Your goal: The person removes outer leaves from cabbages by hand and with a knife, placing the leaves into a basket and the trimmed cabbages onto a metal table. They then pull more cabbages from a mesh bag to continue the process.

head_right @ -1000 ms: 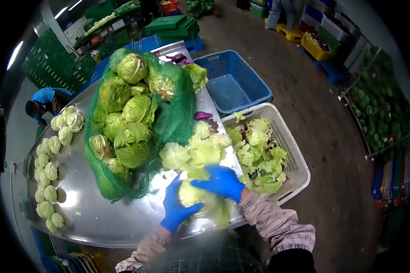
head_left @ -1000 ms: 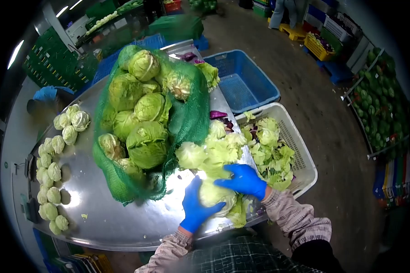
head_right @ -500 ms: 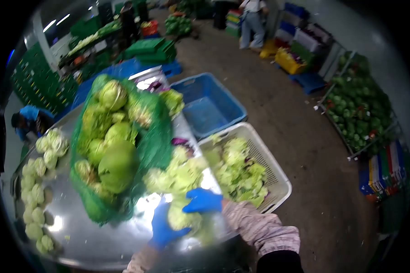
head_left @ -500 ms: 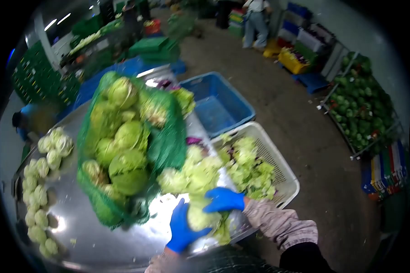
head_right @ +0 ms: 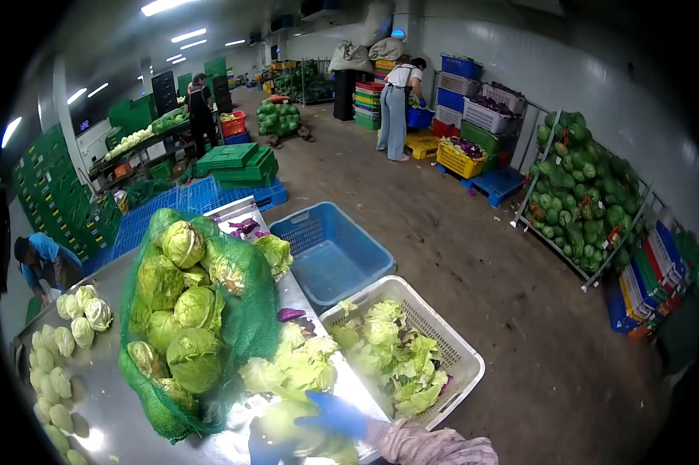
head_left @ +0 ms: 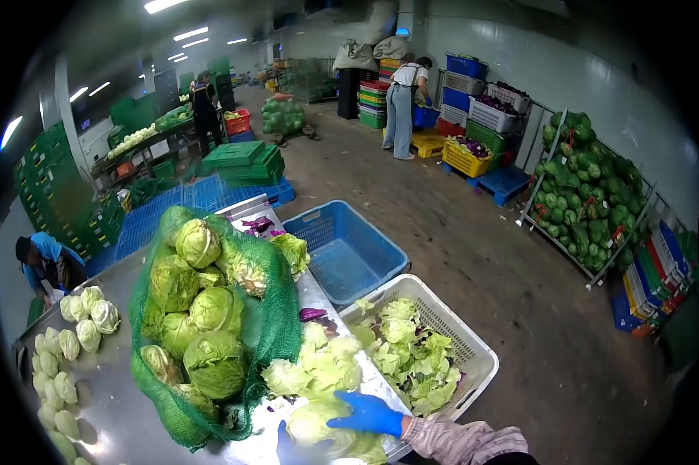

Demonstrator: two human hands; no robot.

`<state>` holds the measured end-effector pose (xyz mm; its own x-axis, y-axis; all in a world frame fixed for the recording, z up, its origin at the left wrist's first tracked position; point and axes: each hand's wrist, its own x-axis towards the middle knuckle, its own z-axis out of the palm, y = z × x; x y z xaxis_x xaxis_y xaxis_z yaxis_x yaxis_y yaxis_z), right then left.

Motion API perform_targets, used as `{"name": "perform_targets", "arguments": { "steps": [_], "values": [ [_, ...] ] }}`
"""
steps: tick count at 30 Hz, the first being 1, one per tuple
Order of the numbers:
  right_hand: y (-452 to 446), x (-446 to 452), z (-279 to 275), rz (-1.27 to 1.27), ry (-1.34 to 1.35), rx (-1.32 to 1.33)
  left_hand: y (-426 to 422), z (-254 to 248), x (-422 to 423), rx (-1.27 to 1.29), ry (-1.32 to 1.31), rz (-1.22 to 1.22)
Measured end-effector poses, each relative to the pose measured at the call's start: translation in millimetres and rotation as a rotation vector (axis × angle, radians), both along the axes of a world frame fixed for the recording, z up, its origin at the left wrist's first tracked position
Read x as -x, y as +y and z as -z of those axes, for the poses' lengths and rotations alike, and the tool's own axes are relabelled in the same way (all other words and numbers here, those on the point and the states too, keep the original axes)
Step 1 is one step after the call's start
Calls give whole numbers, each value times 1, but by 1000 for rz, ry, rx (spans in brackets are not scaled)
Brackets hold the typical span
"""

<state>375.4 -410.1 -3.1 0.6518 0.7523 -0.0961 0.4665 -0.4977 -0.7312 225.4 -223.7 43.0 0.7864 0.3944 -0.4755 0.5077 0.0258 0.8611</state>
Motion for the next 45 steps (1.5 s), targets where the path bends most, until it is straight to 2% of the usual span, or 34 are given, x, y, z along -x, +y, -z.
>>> {"name": "perform_targets", "arguments": {
  "steps": [1, 4, 5, 6, 7, 8, 9, 12, 14, 15, 16, 17, 18, 19, 20, 21, 22, 24, 25, 26, 28, 29, 31, 32, 33, 34, 36, 37, 38, 40, 41, 43, 44, 45],
  "values": [
    [5, -1, -3, 7, 34, 94, 2, 0, -2, 59, -8, 34],
    [-4, -44, 8, 170, 466, -35, 0, -18, -15, -206, -104, 262],
    [-5, -34, -31, 188, 216, -190, -15, -72, -26, -11, -209, 273],
    [-1, -30, -56, 114, 183, -89, -10, -15, -21, -577, -386, 424],
    [4, -22, -74, 39, 157, 20, -5, 36, -34, -339, -334, 395],
    [6, -17, -92, -33, 136, 126, -3, 65, -40, -101, -275, 366],
    [5, -19, -114, -2, 310, 149, -14, 57, -34, -92, -329, 260],
    [1, -31, -65, 17, 230, 56, -61, 1, -25, -81, -458, -91],
    [0, -33, -45, 7, 259, -94, -44, 26, -26, -154, -415, 132],
    [-1, -36, -33, 53, 205, -146, -41, 25, -24, -103, -315, 161],
    [-3, -41, -33, 104, 322, -250, -41, 22, -24, -48, -232, 191],
    [-6, -49, -36, 187, 303, -237, -42, 15, -23, -24, -261, 147],
    [-12, -62, -3, 250, 288, -333, -42, 9, -24, -9, -313, 106],
    [-17, -73, 5, 329, 238, -331, -41, 13, -22, 5, -321, 110],
    [-18, -81, 18, 468, 327, -414, -40, 20, -18, -15, -347, 124],
    [-26, -86, 28, 449, 263, -214, -39, 28, -14, -35, -374, 139],
    [-26, -88, 2, 421, 190, -17, -37, 33, -17, -59, -409, 146],
    [-5, -41, -54, 237, 124, -172, -39, 28, -19, -185, -354, 160],
    [-1, -26, -67, 100, 147, -32, -41, 24, -16, -247, -320, 182],
    [6, -20, -88, 60, 6, 195, -41, 23, -17, -225, -320, 190],
    [-8, -45, -33, 226, 293, -106, -40, 18, -20, -189, -328, 208],
    [-18, -57, -13, 295, 139, -20, -40, 14, -20, -242, -299, 227],
    [-47, -59, 27, 335, 223, -144, -42, 7, -11, -188, -269, 219],
    [-54, -57, 31, 387, 222, -192, -42, 8, -16, -163, -280, 222],
    [-53, -46, 31, 398, 196, -251, -42, 24, -11, -274, -228, 190],
    [-44, -31, 24, 415, 178, -305, -41, 20, -8, -218, -73, 130],
    [-28, -11, -35, 387, 349, -172, -47, -2, -3, -302, -12, -96],
    [-23, -8, -44, 429, 507, -189, -54, -30, -4, -162, -65, -205],
    [-19, -5, -46, 460, 672, -213, -39, -7, -2, -23, 148, -95],
    [-9, -1, -17, 498, 646, -308, 0, 110, 22, 198, -48, 425],
    [-1, 0, 9, 505, 558, -459, -11, 51, 16, 514, -74, 93],
    [-12, -12, -5, 485, 626, -418, -20, -10, -17, -96, -370, 34],
    [-20, -13, -13, 477, 670, -387, -21, -21, -20, -396, -501, 0],
    [-22, -16, -24, 552, 801, -426, -8, 4, -21, -973, -534, 138]
  ]
}}
